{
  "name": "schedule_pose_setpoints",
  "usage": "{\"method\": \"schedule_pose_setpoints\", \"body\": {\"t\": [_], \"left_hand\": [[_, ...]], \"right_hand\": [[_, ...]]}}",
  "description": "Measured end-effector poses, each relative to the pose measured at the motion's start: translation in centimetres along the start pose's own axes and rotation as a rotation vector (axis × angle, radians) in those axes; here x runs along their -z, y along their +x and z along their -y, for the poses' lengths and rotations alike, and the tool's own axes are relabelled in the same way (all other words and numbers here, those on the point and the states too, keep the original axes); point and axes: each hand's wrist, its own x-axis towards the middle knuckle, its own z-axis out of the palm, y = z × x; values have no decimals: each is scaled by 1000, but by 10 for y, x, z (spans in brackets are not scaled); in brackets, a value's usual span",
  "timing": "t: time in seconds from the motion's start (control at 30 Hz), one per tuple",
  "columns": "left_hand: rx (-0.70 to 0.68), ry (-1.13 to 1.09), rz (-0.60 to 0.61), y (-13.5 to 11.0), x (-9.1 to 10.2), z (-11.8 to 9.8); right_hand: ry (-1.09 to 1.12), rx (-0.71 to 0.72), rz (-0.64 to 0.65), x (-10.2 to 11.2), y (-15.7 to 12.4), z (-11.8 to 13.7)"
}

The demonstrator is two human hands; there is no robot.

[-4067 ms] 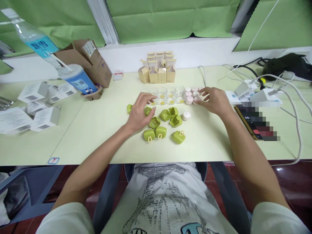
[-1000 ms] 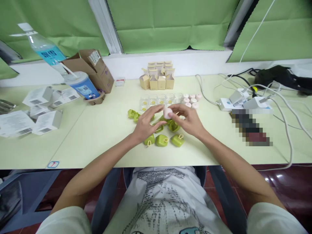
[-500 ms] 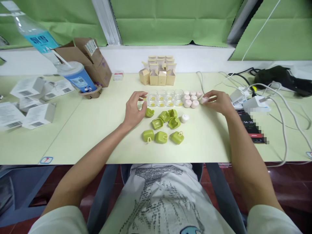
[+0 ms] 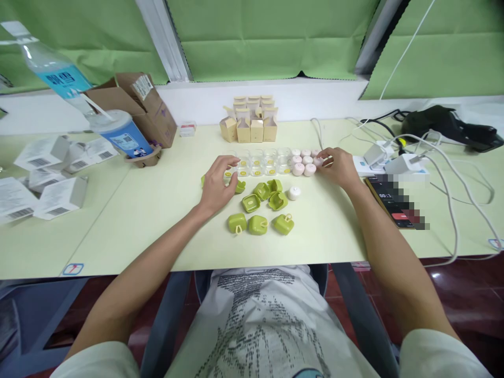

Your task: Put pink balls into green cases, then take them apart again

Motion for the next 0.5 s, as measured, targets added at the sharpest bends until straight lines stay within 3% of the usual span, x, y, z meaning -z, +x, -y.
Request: {"method": "schedule_pose_setpoints", "body": {"t": [0.5], "left_hand": [[-20, 17, 8, -2, -3, -2]], "right_hand": [[51, -98, -11, -5, -1, -1]]}}
